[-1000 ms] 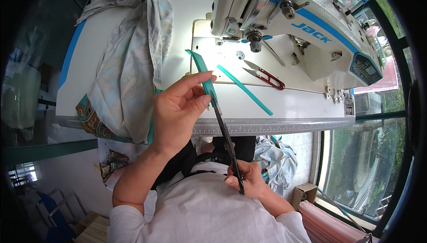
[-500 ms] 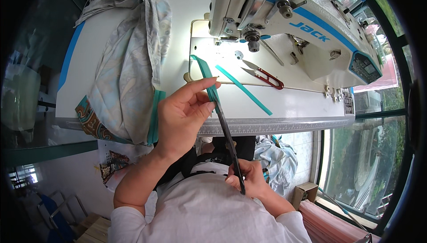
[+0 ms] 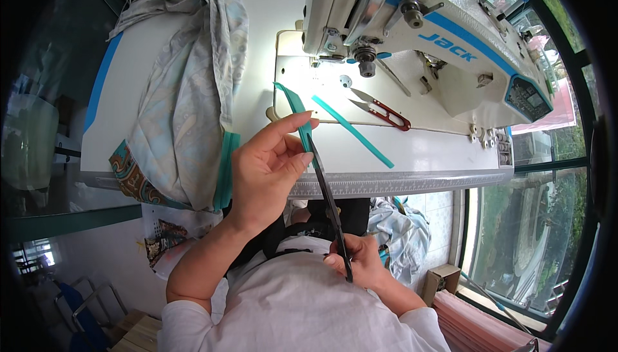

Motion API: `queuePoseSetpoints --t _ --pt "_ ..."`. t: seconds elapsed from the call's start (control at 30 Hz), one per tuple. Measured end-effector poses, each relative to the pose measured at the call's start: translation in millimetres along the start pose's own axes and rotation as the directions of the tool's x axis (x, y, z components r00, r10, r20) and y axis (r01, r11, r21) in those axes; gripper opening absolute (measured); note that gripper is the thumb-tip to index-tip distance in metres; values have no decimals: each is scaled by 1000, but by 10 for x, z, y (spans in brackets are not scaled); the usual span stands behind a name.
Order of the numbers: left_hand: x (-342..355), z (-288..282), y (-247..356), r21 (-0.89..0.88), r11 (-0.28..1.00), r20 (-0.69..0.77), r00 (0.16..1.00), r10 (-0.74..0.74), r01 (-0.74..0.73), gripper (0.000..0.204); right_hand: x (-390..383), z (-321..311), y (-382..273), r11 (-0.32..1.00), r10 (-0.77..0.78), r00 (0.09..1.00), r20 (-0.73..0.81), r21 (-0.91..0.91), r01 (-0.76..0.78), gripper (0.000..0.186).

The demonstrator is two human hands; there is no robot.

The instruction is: The person cuts a green zipper tape into segments using scissors and then sews the segments onto a piece of light-colored fabric using a sewing machine. The person aligns the zipper tape with the fabric edge and guides it through the machine to stitch it in place.

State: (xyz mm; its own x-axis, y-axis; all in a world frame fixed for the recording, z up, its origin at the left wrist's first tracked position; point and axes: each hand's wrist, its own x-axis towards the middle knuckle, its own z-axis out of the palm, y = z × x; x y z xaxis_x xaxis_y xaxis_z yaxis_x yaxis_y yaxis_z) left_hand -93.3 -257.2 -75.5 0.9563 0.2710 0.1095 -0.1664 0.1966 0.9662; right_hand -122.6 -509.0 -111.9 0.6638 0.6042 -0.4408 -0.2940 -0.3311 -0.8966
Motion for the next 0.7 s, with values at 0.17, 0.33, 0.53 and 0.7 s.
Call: queuePoseSetpoints --t 0.17,0.33,0.53,0.7 --pt "-16 25 32 -47 999 9 1000 -19 19 63 9 -18 49 999 -51 999 4 -10 51 46" --pt "-39 22 7 -24 999 46 999 -21 22 65 42 -43 24 993 -106 994 10 -42 106 50" --pt "-42 28 -7 -18 1000 59 998 -14 15 65 19 -26 4 995 -82 997 1 -51 82 45" --pt "-63 26 -31 -46 999 20 1000 1 0 54 -14 1 3 999 -45 999 -4 -20 45 43"
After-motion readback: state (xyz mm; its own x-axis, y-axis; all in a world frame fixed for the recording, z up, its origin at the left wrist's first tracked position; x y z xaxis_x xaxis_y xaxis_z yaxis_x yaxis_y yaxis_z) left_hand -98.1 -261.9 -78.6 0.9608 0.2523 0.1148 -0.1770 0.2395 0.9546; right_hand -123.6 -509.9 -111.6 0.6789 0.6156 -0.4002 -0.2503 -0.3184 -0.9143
